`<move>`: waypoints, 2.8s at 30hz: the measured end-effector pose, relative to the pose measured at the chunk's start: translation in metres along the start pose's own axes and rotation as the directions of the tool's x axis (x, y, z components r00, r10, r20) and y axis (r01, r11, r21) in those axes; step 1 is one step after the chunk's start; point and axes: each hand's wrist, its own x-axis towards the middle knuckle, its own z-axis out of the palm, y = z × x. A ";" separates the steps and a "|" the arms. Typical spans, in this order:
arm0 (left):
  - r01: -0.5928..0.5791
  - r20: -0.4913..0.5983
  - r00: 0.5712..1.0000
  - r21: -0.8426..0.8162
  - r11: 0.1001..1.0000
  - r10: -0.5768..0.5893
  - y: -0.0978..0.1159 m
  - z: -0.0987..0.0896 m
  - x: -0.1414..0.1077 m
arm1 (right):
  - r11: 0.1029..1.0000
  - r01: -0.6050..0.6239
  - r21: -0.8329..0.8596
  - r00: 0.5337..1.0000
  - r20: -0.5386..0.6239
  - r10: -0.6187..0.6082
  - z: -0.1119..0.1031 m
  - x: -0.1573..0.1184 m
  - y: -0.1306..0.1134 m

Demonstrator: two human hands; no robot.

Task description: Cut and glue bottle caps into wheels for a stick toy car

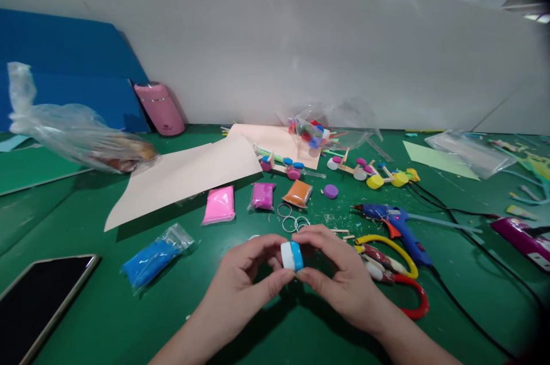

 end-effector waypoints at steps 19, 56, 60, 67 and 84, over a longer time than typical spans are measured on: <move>0.176 0.001 0.983 -0.234 0.956 -0.181 -0.001 -0.004 0.003 | 0.999 -0.022 -0.032 1.000 -0.018 0.022 -0.003 0.000 0.001; -0.100 -0.019 0.994 0.254 0.962 0.109 0.001 -0.001 -0.002 | 0.998 -0.008 -0.059 1.000 0.029 0.009 -0.001 -0.003 0.002; -0.239 -0.008 0.961 0.478 0.845 0.276 0.004 -0.001 -0.002 | 0.996 -0.092 -0.022 0.996 -0.012 0.092 -0.005 -0.007 0.002; -0.364 0.095 0.915 0.613 0.702 0.391 -0.005 0.000 -0.003 | 0.993 -0.115 -0.032 0.993 -0.002 0.115 -0.006 -0.006 0.005; -0.417 0.158 0.892 0.651 0.634 0.424 -0.006 0.001 -0.006 | 0.993 -0.116 0.022 0.993 0.036 0.115 -0.004 -0.003 -0.003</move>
